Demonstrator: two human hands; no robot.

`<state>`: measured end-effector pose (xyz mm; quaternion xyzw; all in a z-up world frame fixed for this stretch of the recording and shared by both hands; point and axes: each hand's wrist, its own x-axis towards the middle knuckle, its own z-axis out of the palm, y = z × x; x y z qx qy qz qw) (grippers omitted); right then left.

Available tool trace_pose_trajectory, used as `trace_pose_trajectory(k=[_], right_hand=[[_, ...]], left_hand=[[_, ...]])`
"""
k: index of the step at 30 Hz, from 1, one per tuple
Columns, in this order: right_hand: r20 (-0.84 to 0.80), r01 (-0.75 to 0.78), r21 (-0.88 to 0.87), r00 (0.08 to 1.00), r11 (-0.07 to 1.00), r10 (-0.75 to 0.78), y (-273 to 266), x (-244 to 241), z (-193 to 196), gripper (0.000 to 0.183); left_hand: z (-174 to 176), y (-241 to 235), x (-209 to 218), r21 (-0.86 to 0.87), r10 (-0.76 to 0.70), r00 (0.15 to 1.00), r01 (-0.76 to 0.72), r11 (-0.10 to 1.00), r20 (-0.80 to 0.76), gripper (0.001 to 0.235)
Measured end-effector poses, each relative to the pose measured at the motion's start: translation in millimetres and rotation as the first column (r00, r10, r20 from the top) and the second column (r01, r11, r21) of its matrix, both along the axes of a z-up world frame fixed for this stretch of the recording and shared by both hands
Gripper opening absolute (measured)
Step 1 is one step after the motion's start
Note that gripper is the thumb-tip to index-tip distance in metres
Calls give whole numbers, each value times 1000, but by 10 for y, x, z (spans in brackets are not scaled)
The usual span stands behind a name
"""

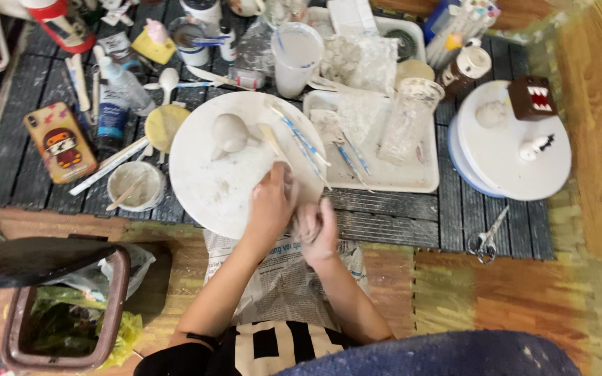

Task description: The person is shaping a small piece of clay on a white rotating plate. They use their hands to roll and mold the clay, occasionally using a small sculpting tool to refine the shape. The workspace is cluttered with various art supplies.

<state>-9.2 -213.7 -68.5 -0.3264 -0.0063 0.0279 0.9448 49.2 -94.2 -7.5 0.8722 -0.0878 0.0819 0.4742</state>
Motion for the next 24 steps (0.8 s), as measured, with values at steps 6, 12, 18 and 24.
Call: trace_pose_trajectory(k=[6, 12, 18, 24], right_hand=[[-69, 98, 79, 993, 992, -93, 8, 46, 228, 42], [202, -84, -94, 974, 992, 102, 345, 129, 53, 36], [215, -90, -547, 946, 833, 243, 330, 274, -40, 34], [116, -68, -616, 978, 784, 176, 382, 271, -133, 29]], left_hand=[[165, 359, -522, -233, -313, 938, 341, 911, 148, 45], [101, 532, -687, -251, -8, 971, 70, 966, 240, 46], [-16, 881, -672, -193, 78, 968, -32, 981, 238, 43], [-127, 917, -661, -225, 127, 964, -74, 972, 234, 38]])
